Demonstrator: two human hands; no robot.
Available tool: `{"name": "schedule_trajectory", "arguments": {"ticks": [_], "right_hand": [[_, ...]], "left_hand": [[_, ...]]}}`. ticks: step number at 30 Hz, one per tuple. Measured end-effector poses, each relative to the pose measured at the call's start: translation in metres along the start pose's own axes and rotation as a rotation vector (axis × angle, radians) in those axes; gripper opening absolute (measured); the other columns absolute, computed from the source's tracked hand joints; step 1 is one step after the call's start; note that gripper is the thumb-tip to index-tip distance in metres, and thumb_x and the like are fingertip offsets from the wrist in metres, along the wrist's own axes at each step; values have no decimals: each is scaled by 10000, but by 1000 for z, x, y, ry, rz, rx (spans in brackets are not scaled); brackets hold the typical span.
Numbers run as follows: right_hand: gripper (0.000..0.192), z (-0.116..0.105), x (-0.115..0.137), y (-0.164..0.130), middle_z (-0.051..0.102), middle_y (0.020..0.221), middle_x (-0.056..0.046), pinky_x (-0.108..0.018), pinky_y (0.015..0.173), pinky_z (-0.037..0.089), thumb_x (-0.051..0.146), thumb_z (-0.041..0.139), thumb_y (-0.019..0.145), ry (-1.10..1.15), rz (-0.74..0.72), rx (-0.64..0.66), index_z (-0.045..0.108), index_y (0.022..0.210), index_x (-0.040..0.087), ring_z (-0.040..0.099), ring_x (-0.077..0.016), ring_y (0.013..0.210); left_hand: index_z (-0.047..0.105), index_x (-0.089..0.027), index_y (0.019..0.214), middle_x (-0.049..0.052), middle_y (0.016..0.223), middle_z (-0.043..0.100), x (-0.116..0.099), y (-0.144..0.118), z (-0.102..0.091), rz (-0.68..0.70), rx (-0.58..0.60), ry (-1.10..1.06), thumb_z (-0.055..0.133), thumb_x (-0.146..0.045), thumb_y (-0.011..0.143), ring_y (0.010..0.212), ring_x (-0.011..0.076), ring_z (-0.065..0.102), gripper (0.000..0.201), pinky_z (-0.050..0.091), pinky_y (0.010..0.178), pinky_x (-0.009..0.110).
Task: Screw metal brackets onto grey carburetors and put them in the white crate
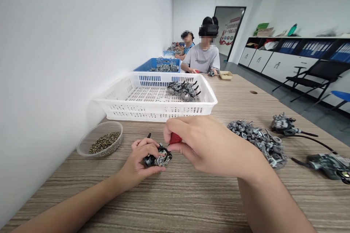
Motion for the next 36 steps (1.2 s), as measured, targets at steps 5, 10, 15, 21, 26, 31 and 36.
{"name": "schedule_trajectory", "arguments": {"ticks": [5, 10, 15, 21, 26, 31, 36], "right_hand": [[289, 5, 4, 12, 732, 821, 19, -321, 599, 243, 468, 620, 1177, -248, 12, -148, 659, 1020, 229, 606, -164, 654], [369, 5, 7, 19, 566, 541, 38, -318, 547, 168, 457, 623, 1118, -446, 126, -325, 597, 824, 236, 448, -159, 483], [156, 0, 10, 0, 804, 1203, -57, -350, 809, 545, 298, 671, 1124, -12, 53, -38, 613, 1261, 255, 748, -228, 993], [214, -2, 4, -11, 753, 1306, -50, -345, 946, 551, 173, 491, 1205, 206, -30, 114, 606, 1357, 272, 716, -193, 1112], [247, 3, -3, 8, 755, 972, -11, -338, 720, 415, 471, 579, 1222, -110, 49, -62, 657, 1164, 244, 677, -208, 825], [286, 1, 3, 5, 748, 963, -19, -340, 708, 410, 517, 634, 1189, -178, 88, -80, 656, 1121, 240, 674, -220, 825], [218, 6, 9, -3, 749, 1220, -38, -320, 855, 511, 114, 569, 1142, 134, 8, 79, 593, 1312, 249, 687, -187, 1003]], "left_hand": [[720, -277, 999, -41, 1115, 850, -1, 0, -1, -18, -15, -14, 1059, -427, 849, 1156, 280, 727, 400, 252, 1137, 489], [727, -278, 992, -16, 1072, 861, 0, -2, 0, -32, -32, 33, 1010, -564, 878, 1105, 283, 706, 418, 291, 1131, 512], [731, -278, 996, 4, 1063, 863, 1, -3, 1, -13, -22, 56, 979, -618, 893, 1085, 285, 700, 434, 321, 1132, 524], [721, -271, 989, -14, 1062, 859, 3, 0, 1, -48, -27, 24, 990, -581, 892, 1080, 282, 700, 421, 310, 1121, 511], [720, -270, 993, -28, 1051, 849, 2, 0, 1, -47, -18, 24, 1016, -531, 877, 1056, 273, 698, 412, 307, 1111, 500], [722, -271, 1012, -20, 1055, 848, 2, 0, 0, -32, -6, 33, 1003, -531, 892, 1052, 276, 697, 402, 333, 1090, 483], [720, -266, 1014, -30, 1067, 848, 3, -1, 1, -41, -8, 24, 1003, -524, 897, 1056, 262, 690, 401, 305, 1101, 477]]}}
Point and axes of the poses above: each hand's wrist, its own y-axis towards the middle knuckle, its own z-axis out of the palm, x = y × z, the point moved 6 cm from there along y, towards the middle knuckle
